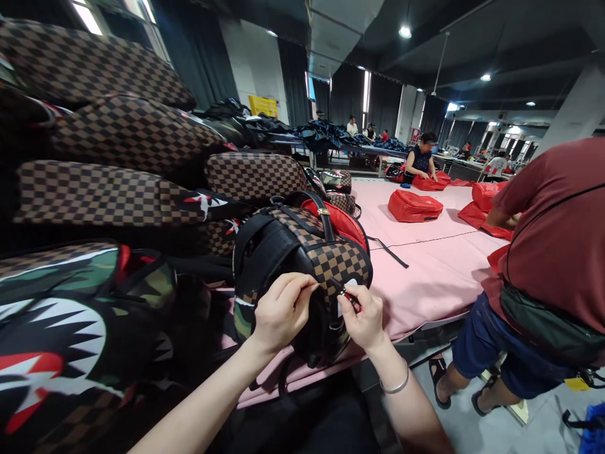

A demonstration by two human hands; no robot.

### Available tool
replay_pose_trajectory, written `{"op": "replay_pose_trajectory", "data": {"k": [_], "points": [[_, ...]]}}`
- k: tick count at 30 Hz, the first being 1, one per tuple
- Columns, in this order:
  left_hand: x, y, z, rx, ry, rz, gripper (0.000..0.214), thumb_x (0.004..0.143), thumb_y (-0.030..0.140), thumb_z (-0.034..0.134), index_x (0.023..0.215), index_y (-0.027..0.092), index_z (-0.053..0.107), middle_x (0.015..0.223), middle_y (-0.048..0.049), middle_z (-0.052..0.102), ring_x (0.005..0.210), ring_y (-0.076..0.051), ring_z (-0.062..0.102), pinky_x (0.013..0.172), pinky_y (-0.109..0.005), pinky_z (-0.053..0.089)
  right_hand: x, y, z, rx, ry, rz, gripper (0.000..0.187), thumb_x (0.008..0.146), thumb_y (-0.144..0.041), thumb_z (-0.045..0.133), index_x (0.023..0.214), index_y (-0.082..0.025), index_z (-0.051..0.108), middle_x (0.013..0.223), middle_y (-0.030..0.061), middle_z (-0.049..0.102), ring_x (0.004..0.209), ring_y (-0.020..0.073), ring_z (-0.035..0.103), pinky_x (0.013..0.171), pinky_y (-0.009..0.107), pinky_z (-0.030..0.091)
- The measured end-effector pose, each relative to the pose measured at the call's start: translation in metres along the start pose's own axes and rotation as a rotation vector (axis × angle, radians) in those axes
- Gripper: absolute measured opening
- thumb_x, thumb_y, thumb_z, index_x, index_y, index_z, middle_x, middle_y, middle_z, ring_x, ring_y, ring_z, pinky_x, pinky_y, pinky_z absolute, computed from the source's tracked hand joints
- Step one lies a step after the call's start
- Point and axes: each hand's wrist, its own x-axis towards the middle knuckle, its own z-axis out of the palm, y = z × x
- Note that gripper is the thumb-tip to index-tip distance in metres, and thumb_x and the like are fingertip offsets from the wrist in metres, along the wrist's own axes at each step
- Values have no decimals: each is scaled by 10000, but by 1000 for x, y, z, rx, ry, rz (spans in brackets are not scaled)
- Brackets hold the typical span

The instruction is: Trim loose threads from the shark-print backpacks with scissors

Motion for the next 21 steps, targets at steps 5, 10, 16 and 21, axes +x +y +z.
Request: {"op": "replay_pose_trajectory", "data": {"k": [5, 10, 16, 21], "points": [[7, 7, -4, -112, -37, -152, 128, 866, 113, 466, 755, 166, 500, 725, -21, 535, 684, -127, 525, 634, -237, 451, 3, 3, -3, -161, -11, -306, 207, 838, -194, 574, 1039, -161, 535, 715, 37, 635, 497, 111, 537, 469, 227, 455], [12, 7, -16, -172, 96, -303, 137, 854, 119, 489, 729, 171, 509, 700, -2, 525, 660, -121, 511, 633, -251, 430, 5, 8, -1, -236, -17, -421, 259, 839, -178, 575, 1087, -151, 509, 696, 45, 637, 559, 145, 588, 489, 251, 462], [-5, 6, -19, -264, 41, -297, 98, 875, 142, 489, 856, 172, 580, 723, -6, 560, 692, -123, 548, 647, -254, 456, 8, 10, -2, -322, -6, -496, 263, 839, -174, 578, 1092, -143, 513, 699, 51, 655, 556, 149, 590, 503, 260, 463], [-13, 6, -8, -220, 24, -240, 135, 839, 149, 575, 972, 174, 571, 840, -19, 588, 758, -122, 565, 687, -242, 489, 11, 10, -3, -397, -21, -528, 226, 844, -187, 576, 1058, -125, 541, 662, 48, 648, 530, 151, 570, 492, 263, 437]]}}
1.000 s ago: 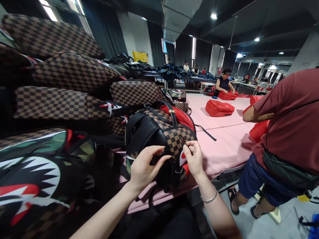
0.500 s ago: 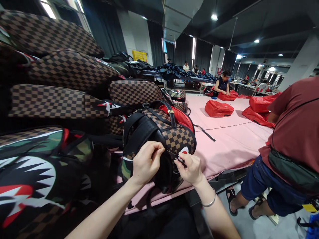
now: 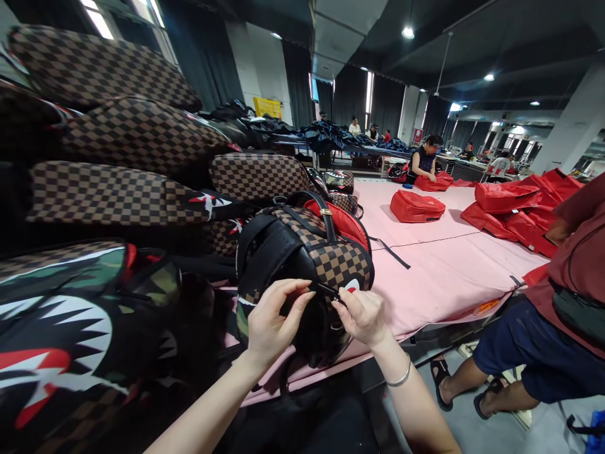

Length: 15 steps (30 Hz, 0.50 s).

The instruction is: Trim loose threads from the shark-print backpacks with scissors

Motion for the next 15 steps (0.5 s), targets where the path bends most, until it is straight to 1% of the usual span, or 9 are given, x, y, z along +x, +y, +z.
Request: {"op": "replay_pose_trajectory", "data": {"k": [4, 8, 12, 15], "points": [[3, 0, 6, 36, 17, 44, 127, 827, 147, 595, 950, 172, 571, 842, -27, 596, 760, -130, 574, 679, -245, 503, 1, 0, -1, 13, -9, 14, 234, 846, -185, 572, 1070, -125, 539, 677, 51, 654, 548, 151, 582, 513, 263, 449], [10, 1, 8, 111, 14, 103, 77, 835, 113, 564, 887, 169, 574, 819, -32, 588, 760, -133, 577, 712, -244, 496, 1, 0, -2, -3, -42, 28, 233, 860, -209, 550, 1085, -151, 529, 666, 45, 652, 536, 157, 579, 496, 270, 435], [15, 0, 10, 205, -41, 157, 81, 858, 96, 488, 840, 154, 542, 784, -40, 551, 708, -137, 545, 661, -243, 480, 1, 1, -1, -10, -57, 23, 237, 870, -215, 529, 1100, -162, 517, 659, 44, 648, 526, 155, 576, 492, 273, 429], [16, 3, 11, 240, -80, 182, 116, 864, 86, 446, 797, 158, 508, 751, -41, 535, 688, -148, 520, 627, -258, 463, 0, 2, -1, 31, -59, 27, 248, 866, -189, 530, 1111, -159, 508, 657, 42, 637, 530, 153, 575, 490, 271, 435]]}}
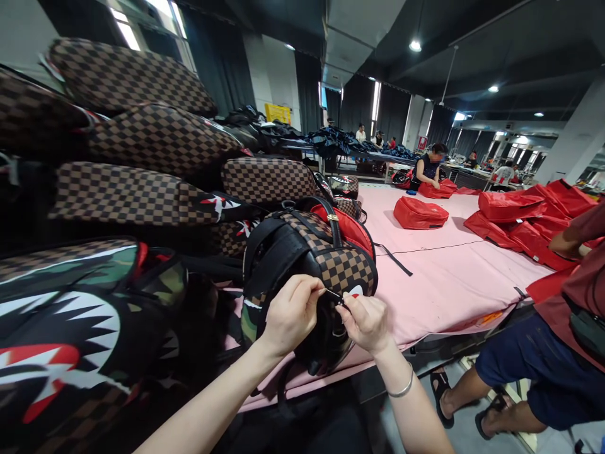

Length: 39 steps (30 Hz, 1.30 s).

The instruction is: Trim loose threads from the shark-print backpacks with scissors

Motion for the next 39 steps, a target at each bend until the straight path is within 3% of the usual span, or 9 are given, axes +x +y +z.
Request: {"op": "replay_pose_trajectory", "data": {"k": [7, 11, 14, 19, 22, 25, 28, 35, 39], "points": [[16, -14, -38, -263, 124, -61, 215, 893, 153, 387, 718, 175, 510, 715, -29, 536, 697, -138, 525, 654, -262, 447, -15, -11, -1, 235, 72, 215, 219, 870, -241, 520, 1074, -164, 521, 780, 74, 648, 627, 164, 634, 546, 260, 525], [42, -87, -46, -92, 241, -403, 314, 904, 352, 342, 946, 167, 592, 984, -94, 606, 979, -212, 539, 916, -373, 409, -35, -29, 15, 349, 42, 325, 371, 869, -297, 535, 1203, -162, 446, 787, 74, 644, 633, 170, 640, 563, 263, 548], [57, -151, -34, -110, 113, -726, 454, 870, 423, 332, 1150, 124, 527, 1291, -152, 495, 1226, -262, 408, 1047, -435, 305, -48, -37, 34, 349, 23, 387, 568, 809, -270, 631, 1296, -139, 369, 616, 4, 592, 488, 152, 578, 498, 251, 528], [46, -195, -18, -228, -77, -796, 582, 851, 549, 255, 954, 133, 649, 1057, -134, 664, 1020, -263, 588, 890, -390, 473, -55, -8, 54, 267, 178, 474, 494, 822, -240, 594, 1281, -139, 443, 841, 111, 679, 636, 184, 644, 594, 292, 549], [19, -172, -18, -170, -28, -817, 574, 843, 521, 288, 1037, 100, 626, 1126, -171, 627, 1086, -302, 550, 974, -462, 400, -45, 41, 52, 260, 255, 674, 466, 762, -343, 658, 1171, -139, 566, 906, 115, 679, 723, 196, 641, 600, 292, 538], [-21, -120, -20, -75, 54, -745, 504, 858, 418, 343, 1158, 77, 562, 1184, -185, 582, 1123, -303, 510, 1012, -489, 353, -25, 94, 43, 371, 318, 1038, 566, 676, -458, 691, 1072, -58, 624, 600, 28, 608, 454, 130, 503, 393, 231, 415], [-59, -58, -22, 55, 45, -386, 461, 874, 267, 416, 1314, 129, 423, 1268, -160, 525, 1164, -273, 484, 983, -458, 408, -5, 128, 28, 434, 384, 1203, 673, 660, -530, 664, 1082, -9, 613, 475, -42, 480, 341, 69, 311, 319, 214, 263], [-87, 14, -11, 45, -160, -17, 610, 815, 100, 422, 1409, 121, 283, 1370, -181, 426, 1200, -273, 461, 921, -363, 494, 47, 124, -52, 416, 571, 954, 458, 737, -472, 644, 963, -74, 661, 476, -94, 296, 395, 41, 232, 353, 173, 175], [-89, 35, 15, 28, -115, 16, 655, 770, 66, 414, 1410, 95, 276, 1379, -206, 404, 1230, -303, 431, 915, -392, 502, 68, 74, -84, 343, 281, 789, 337, 807, -407, 587, 952, -116, 677, 484, -63, 378, 400, 63, 345, 357, 177, 274]]}}
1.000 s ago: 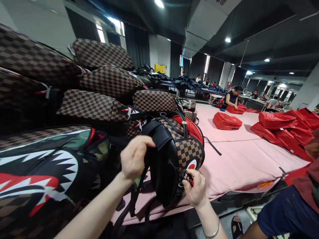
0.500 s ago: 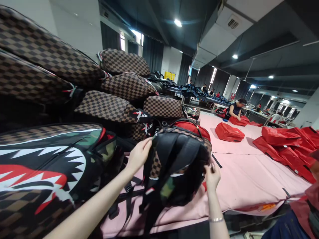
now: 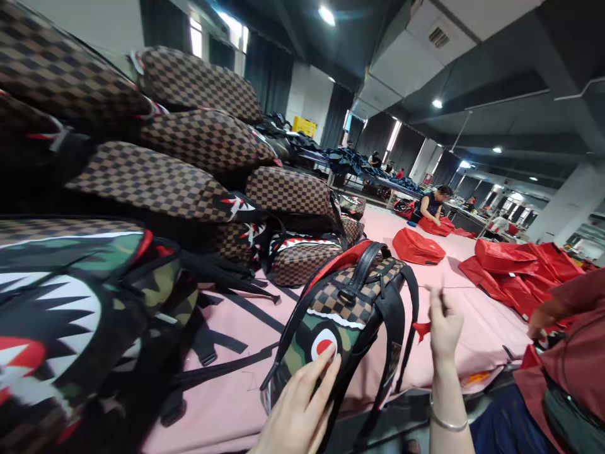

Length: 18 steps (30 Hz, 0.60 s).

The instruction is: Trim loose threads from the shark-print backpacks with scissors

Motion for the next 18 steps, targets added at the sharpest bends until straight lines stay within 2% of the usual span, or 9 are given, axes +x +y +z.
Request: {"op": "replay_pose_trajectory", "data": {"k": [1, 3, 5, 7, 9, 11, 15, 18], "points": [[1, 6, 6, -14, 15, 13, 657, 765, 60, 406, 1409, 96, 279, 1378, -207, 405, 1230, -301, 432, 911, -390, 505, -9, -13, 3, -73, -107, -53, 301, 817, -378, 576, 959, -135, 682, 524, -29, 475, 450, 90, 443, 389, 194, 353], [2, 15, 13, -61, 36, 50, 648, 764, 51, 384, 1404, 109, 296, 1362, -199, 427, 1219, -289, 447, 900, -374, 514, -28, -34, 13, -185, -280, -207, 273, 814, -289, 569, 1044, -175, 662, 813, 63, 665, 726, 173, 619, 597, 271, 514], [6, 20, 12, -136, 11, 104, 624, 764, 47, 367, 1382, 131, 348, 1332, -183, 463, 1198, -272, 471, 890, -355, 521, -44, -46, 23, -276, -403, -357, 366, 793, -178, 548, 1153, -200, 607, 1047, 83, 665, 918, 200, 629, 766, 311, 524], [11, 17, 0, -244, -49, 157, 563, 771, 49, 379, 1319, 163, 441, 1263, -156, 526, 1132, -241, 522, 868, -322, 530, -54, -50, 31, -332, -474, -475, 400, 763, -80, 496, 1122, -212, 614, 989, 54, 685, 852, 172, 645, 732, 282, 517], [20, 8, -17, -361, -80, 185, 478, 795, 46, 397, 1240, 181, 505, 1140, -125, 598, 1013, -196, 577, 823, -275, 536, -60, -50, 34, -349, -494, -592, 373, 731, -32, 446, 984, -215, 652, 795, 15, 691, 670, 143, 627, 601, 260, 481], [31, -3, -35, -429, -15, 184, 407, 827, 45, 401, 1191, 182, 522, 1024, -102, 635, 916, -168, 595, 783, -251, 530, -64, -46, 34, -353, -476, -708, 350, 712, -27, 422, 905, -209, 651, 691, -1, 667, 565, 136, 575, 528, 266, 423], [63, -27, -58, -333, 163, 77, 311, 850, 67, 479, 1136, 177, 531, 964, -83, 645, 883, -170, 591, 791, -287, 503, -67, -41, 29, -371, -436, -819, 311, 732, -48, 430, 909, -196, 639, 645, 2, 642, 527, 138, 517, 501, 278, 356], [89, -38, -63, -212, 140, 44, 199, 859, 156, 534, 1053, 173, 575, 912, -64, 636, 830, -170, 573, 745, -300, 486, -67, -39, 26, -366, -477, -885, 237, 775, -112, 472, 927, -190, 636, 600, 0, 611, 511, 140, 493, 487, 284, 323]]}}
